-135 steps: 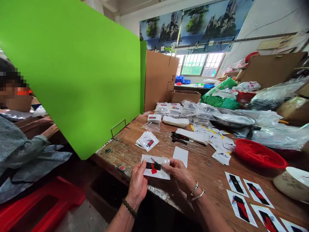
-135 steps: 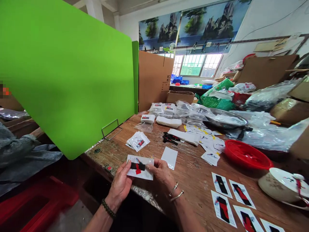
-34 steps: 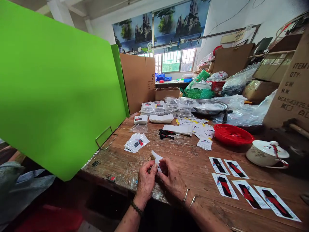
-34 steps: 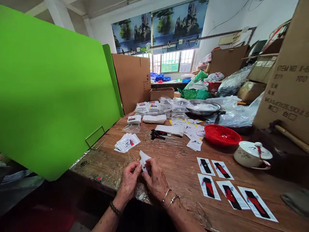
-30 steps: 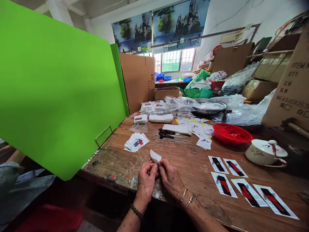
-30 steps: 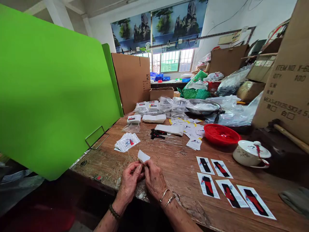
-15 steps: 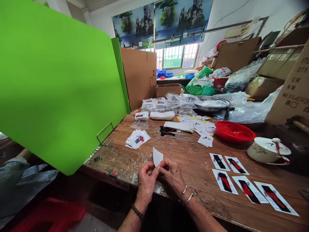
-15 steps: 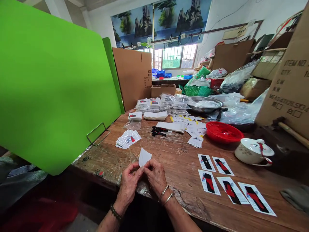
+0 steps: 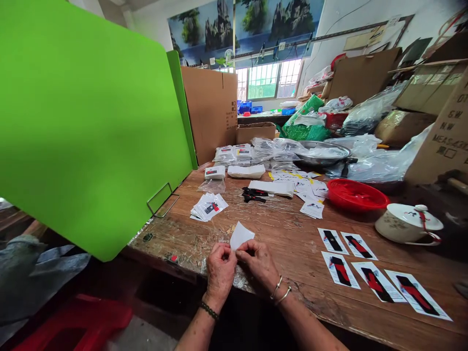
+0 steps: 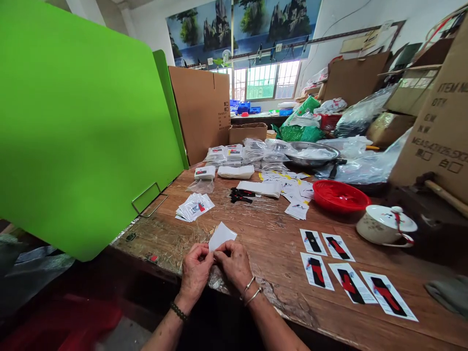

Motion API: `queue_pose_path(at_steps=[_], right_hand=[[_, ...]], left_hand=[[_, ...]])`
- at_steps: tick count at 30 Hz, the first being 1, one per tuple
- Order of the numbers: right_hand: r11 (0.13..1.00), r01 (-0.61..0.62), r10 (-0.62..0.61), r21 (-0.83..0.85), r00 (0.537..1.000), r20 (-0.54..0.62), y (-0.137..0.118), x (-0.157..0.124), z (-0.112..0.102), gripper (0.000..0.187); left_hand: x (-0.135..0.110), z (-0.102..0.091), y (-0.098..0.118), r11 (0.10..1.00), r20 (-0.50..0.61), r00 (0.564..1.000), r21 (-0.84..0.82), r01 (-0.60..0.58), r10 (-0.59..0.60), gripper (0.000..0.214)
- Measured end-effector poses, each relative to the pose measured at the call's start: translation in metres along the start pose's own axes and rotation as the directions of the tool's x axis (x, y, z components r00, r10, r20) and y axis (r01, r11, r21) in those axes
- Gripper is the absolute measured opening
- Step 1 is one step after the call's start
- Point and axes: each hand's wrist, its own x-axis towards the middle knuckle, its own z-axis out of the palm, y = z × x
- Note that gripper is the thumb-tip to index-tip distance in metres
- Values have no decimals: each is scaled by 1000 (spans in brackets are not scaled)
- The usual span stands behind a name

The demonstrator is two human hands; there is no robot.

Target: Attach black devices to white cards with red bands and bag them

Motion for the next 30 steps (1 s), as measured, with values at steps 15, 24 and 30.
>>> queue_pose_path(at_steps=[15, 24, 30], right_hand=[[644, 398, -554, -653, 832, -39, 10, -6, 16, 19], [508, 303, -653, -806, 746, -131, 13, -11, 21, 21], [583, 332, -607, -741, 785, -126, 6, -2, 15, 21]], left_hand=[[2, 6, -3, 995, -12, 999, 86, 45, -44, 21], [6, 16, -3, 979, -106, 994, 205, 8, 14, 27], [-4, 13, 7, 996, -73, 997, 76, 43, -37, 26]])
